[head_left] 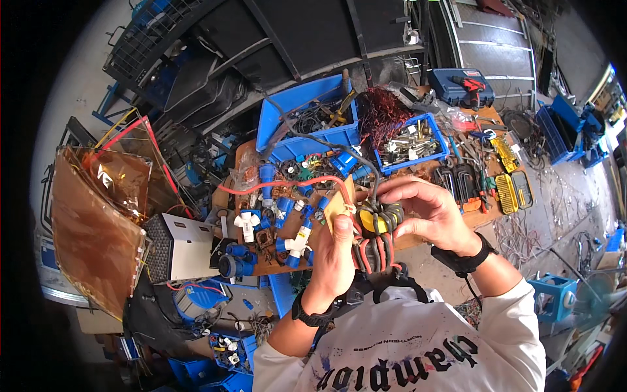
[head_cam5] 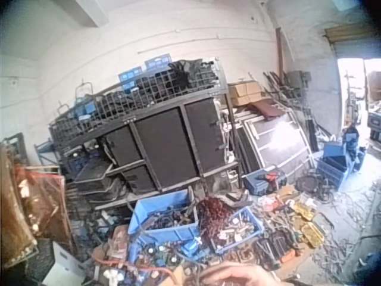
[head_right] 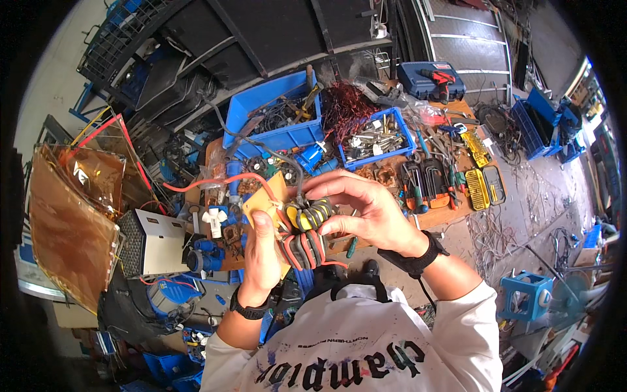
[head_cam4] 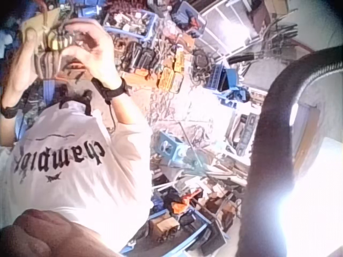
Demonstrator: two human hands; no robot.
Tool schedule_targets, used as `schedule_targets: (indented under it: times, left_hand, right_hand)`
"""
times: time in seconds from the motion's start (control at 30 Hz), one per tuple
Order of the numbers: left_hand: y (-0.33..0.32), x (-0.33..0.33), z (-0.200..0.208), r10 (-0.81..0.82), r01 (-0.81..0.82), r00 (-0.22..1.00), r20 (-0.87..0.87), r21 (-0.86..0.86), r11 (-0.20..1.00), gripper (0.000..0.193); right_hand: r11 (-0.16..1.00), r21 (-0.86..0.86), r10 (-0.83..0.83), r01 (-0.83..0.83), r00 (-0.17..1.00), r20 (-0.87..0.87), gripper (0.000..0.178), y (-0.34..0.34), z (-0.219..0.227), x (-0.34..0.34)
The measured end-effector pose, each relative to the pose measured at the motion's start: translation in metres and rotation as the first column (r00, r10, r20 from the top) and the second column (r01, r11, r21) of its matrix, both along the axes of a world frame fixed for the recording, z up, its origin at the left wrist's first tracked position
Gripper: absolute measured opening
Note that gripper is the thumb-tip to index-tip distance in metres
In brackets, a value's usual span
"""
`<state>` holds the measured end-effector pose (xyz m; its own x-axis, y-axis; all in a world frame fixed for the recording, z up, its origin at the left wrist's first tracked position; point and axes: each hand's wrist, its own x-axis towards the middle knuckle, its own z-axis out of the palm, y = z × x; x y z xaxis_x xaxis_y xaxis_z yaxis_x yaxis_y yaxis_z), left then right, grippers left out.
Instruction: The person uses pliers to strip the insulation from a red wire and then wraps the exposed end around a terminal on a small wooden board with a yellow component. They continue to manipulate and adjust the wires and the component throughout the clip.
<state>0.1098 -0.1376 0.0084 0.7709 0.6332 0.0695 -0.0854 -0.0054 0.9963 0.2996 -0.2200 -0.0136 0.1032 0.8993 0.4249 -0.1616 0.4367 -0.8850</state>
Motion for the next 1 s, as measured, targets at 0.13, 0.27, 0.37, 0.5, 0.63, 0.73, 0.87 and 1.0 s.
schedule_targets:
  times: [0.13,0.27,0.37,0.5,0.63,0.73,0.87,1.0]
  left_hand:
    - [-0.003,-0.002,0.005,0.000,0.000,0.999,-0.053,0.002,1.000,0.078]
    - [-0.007,0.001,0.008,0.016,-0.016,0.999,-0.033,0.002,1.000,0.076]
    - [-0.011,0.000,0.009,0.056,-0.056,0.998,0.005,0.022,0.998,0.075]
    - [-0.013,0.002,0.007,0.072,-0.074,0.997,0.032,0.065,0.995,0.075]
    - [-0.017,0.006,0.008,0.075,-0.076,0.996,0.048,0.011,0.997,0.073]
    - [-0.017,0.007,0.008,0.068,-0.067,0.997,0.042,-0.016,0.998,0.073]
    - [-0.017,0.010,0.006,0.082,-0.082,0.996,0.045,0.016,0.996,0.072]
    - [-0.013,0.013,0.003,0.068,-0.070,0.997,0.042,0.048,0.996,0.071]
  right_hand:
    - [0.997,0.026,-0.070,0.068,0.993,0.093,0.046,-0.004,0.002,-0.002]
    - [0.976,0.128,-0.195,0.175,0.967,0.164,0.039,-0.001,0.001,-0.007]
    - [0.971,0.143,-0.215,0.192,0.961,0.173,0.038,0.000,0.001,-0.010]
    - [0.970,0.152,-0.213,0.191,0.967,0.143,0.040,0.000,0.000,-0.010]
    - [0.973,0.108,-0.213,0.202,0.972,0.103,0.039,-0.002,-0.001,-0.010]
    - [0.972,0.078,-0.232,0.223,0.964,0.130,0.036,-0.004,0.002,-0.008]
    - [0.964,0.098,-0.261,0.249,0.954,0.147,0.034,-0.004,0.002,-0.007]
    - [0.972,0.033,-0.236,0.234,0.966,0.107,0.035,-0.004,0.006,-0.003]
